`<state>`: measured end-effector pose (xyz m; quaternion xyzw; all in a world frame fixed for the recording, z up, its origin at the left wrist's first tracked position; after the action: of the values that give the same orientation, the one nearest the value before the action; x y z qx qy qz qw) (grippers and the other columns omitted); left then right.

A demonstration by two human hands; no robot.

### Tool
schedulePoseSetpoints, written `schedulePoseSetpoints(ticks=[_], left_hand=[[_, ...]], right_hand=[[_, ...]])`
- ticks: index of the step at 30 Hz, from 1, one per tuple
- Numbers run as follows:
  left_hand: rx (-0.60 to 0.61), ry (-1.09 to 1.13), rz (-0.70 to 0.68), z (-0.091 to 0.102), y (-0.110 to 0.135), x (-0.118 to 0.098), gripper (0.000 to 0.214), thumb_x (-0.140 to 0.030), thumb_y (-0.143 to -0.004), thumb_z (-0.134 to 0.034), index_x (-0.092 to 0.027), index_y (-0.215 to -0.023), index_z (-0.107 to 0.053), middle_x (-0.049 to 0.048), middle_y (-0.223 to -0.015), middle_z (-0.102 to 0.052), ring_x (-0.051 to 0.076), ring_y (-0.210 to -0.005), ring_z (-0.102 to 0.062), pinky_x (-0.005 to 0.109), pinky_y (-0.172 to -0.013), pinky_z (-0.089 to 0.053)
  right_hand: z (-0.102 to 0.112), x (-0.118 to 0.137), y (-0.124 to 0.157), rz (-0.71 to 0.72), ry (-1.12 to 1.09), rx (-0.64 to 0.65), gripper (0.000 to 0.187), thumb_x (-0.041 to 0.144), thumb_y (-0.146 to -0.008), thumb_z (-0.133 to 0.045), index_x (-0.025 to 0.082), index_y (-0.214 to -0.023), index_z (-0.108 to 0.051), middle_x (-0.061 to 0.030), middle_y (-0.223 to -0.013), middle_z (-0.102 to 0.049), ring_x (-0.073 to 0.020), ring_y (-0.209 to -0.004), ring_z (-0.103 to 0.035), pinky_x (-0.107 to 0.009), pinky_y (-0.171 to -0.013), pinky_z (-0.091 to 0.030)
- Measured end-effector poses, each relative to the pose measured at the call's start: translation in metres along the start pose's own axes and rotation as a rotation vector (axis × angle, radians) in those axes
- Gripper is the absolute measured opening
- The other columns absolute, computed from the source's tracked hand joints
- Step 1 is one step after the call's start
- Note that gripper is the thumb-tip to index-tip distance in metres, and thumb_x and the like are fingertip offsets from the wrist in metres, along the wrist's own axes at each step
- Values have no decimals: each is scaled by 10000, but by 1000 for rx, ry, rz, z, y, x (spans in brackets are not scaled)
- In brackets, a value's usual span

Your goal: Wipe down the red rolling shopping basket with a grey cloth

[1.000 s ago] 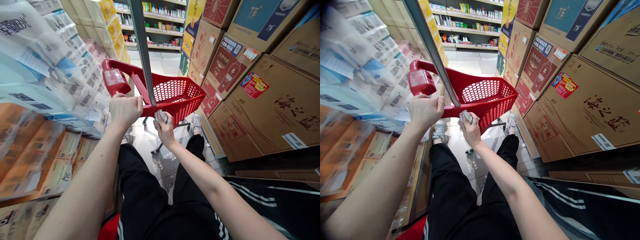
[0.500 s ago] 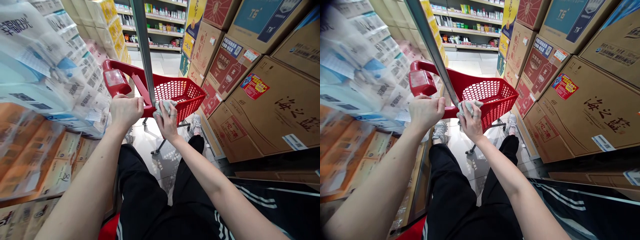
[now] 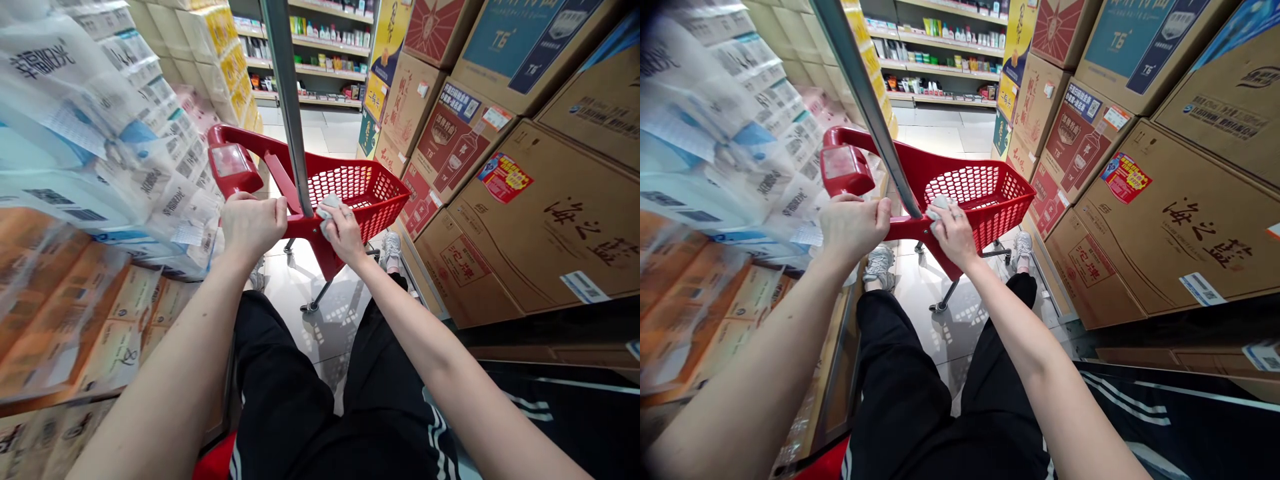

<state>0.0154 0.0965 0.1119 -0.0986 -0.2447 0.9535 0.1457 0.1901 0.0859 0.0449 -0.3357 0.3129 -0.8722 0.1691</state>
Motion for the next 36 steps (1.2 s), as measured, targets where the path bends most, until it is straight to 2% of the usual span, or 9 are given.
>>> schedulePoseSetpoints(ticks=[3,5,9,12,16,22,26,32,36], left_hand=[[18,16,29,-3,-1,5,595,-437,-949,-226,-166,-851,-747,137,-751,-718,298,-896,-668,467,-931,-391],[34,18,53,-3,-2,9,597,-441,-945,-236,-142,-864,-748,159,-780,-720,310,-926,-668,471,-946,-384],[38,-21,43,-2,-2,12,604,-444,-946,-233,-136,-852,-744,163,-771,-719,311,-929,-672,458,-939,-398],[12,-56,-3,-1,-2,9,609,-437,-953,-209,-157,-843,-739,136,-747,-720,291,-905,-675,442,-932,-413],[-8,-90,-20,-1,-1,5,620,-434,-952,-201,-151,-839,-742,136,-709,-713,289,-864,-680,440,-898,-420],[-40,-60,-13,2,0,-4,592,-424,-947,-224,-170,-832,-747,122,-669,-705,277,-820,-684,433,-873,-416],[-34,-73,-1,3,0,-7,603,-433,-946,-225,-161,-823,-748,135,-675,-706,290,-824,-684,442,-864,-416],[-37,-36,-4,5,2,-6,574,-428,-936,-242,-172,-862,-750,135,-723,-726,294,-854,-685,454,-875,-406],[-27,-22,20,5,2,-3,576,-430,-933,-246,-166,-857,-752,143,-735,-727,296,-862,-685,456,-888,-399]], right_hand=[[-6,32,-6,61,-1,20,412,368,-1027,-373,201,-1370,-530,-106,-1381,-537,-232,-1338,-453,-420,-1135,-394],[-10,39,-12,86,19,41,451,453,-1010,-431,183,-1358,-532,-128,-1342,-555,-255,-1313,-475,-422,-1104,-421],[-19,30,-27,117,27,119,423,528,-985,-471,204,-1218,-612,-104,-1178,-630,-246,-1154,-583,-378,-983,-497],[-21,20,-36,118,3,149,411,547,-996,-426,224,-1132,-641,-63,-1075,-654,-201,-1015,-629,-314,-886,-521],[-22,12,-39,99,-58,144,506,603,-999,-337,223,-1076,-661,-41,-986,-670,-171,-963,-643,-270,-846,-514],[-17,-1,-40,-10,-223,103,650,587,-1027,-144,222,-1126,-672,-39,-1010,-718,-148,-984,-666,-275,-866,-516],[-15,0,-39,-27,-235,103,623,587,-1030,-168,229,-1125,-669,-35,-1042,-721,-156,-988,-669,-281,-859,-512],[-8,13,-31,52,-205,71,525,549,-1040,-244,221,-1232,-605,-39,-1169,-686,-159,-1096,-632,-275,-932,-481],[-12,10,-29,28,-176,59,555,532,-1049,-190,209,-1225,-606,-65,-1171,-685,-182,-1084,-633,-307,-958,-467]])
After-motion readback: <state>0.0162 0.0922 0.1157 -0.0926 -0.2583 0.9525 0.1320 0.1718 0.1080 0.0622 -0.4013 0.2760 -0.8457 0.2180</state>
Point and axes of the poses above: each hand's wrist, its own y-axis away from the middle knuckle, its own z-axis out of the back of the hand, x = y × z, the point moved 8 cm from there along -y, towards the middle knuckle
